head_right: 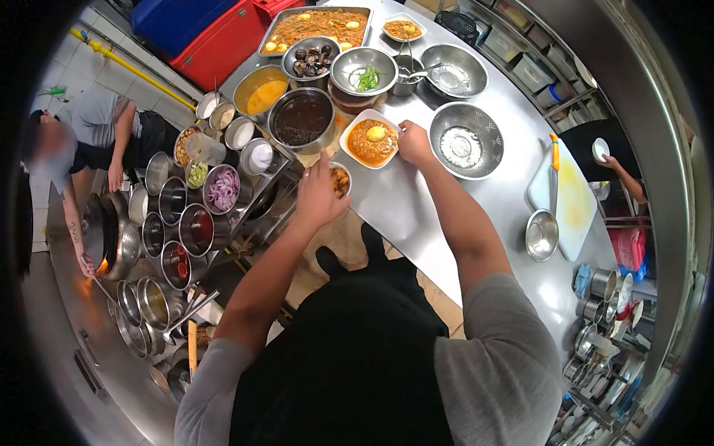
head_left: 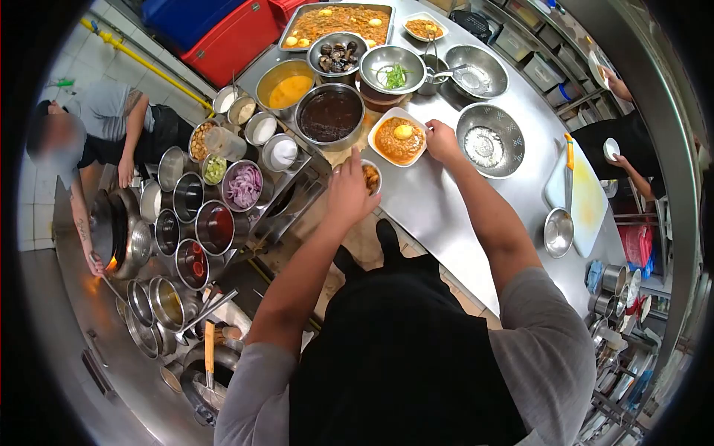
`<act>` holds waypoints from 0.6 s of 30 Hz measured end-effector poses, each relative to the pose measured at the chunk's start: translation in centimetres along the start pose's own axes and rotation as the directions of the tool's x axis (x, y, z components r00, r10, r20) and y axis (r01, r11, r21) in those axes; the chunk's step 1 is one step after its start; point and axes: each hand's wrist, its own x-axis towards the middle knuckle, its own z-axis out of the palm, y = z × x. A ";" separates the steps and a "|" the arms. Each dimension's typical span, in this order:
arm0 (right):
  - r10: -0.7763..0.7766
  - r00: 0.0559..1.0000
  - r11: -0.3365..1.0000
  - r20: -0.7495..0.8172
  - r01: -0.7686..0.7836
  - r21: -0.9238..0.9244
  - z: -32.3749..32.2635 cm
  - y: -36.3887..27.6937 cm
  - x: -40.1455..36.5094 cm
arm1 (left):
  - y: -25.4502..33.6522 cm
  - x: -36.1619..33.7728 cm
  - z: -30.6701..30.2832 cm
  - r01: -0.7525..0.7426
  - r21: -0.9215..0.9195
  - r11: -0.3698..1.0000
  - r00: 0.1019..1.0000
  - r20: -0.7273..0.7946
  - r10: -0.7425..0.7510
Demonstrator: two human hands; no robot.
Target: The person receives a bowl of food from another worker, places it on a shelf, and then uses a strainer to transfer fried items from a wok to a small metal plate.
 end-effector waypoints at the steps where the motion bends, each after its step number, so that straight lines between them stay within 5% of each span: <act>1: 0.079 0.997 0.996 0.026 -0.080 0.038 -0.4 -0.2 0.2 | 0.4 1.0 0.3 0.002 -0.005 1.000 1.000 0.003 -0.002; 3: 0.154 0.987 0.985 0.053 -0.158 0.071 -1.1 -0.6 0.4 | 0.9 2.6 1.2 0.006 -0.011 1.000 1.000 0.003 -0.006; 8: -0.083 0.994 0.993 -0.075 0.077 -0.087 -0.5 2.0 1.7 | 0.6 4.3 3.7 0.018 -0.033 0.999 0.997 -0.080 -0.021; 12: 0.070 0.998 0.997 -0.008 -0.070 0.035 -1.6 0.6 0.7 | 1.1 2.2 2.6 -0.013 0.008 1.000 0.980 -0.197 0.015; 15: 0.087 0.996 0.990 0.007 -0.088 0.110 -0.9 1.2 0.7 | 0.8 0.6 3.0 0.091 -0.070 0.993 0.959 -0.261 -0.106; 17: 0.271 0.955 0.930 0.123 -0.293 0.222 -2.2 -1.1 -0.5 | 0.7 0.6 3.1 0.253 -0.236 0.938 0.940 -0.167 -0.296; 18: 0.156 0.987 0.971 0.028 -0.159 0.180 -0.9 0.3 0.1 | 0.8 0.7 3.2 0.247 -0.238 0.939 0.942 -0.170 -0.291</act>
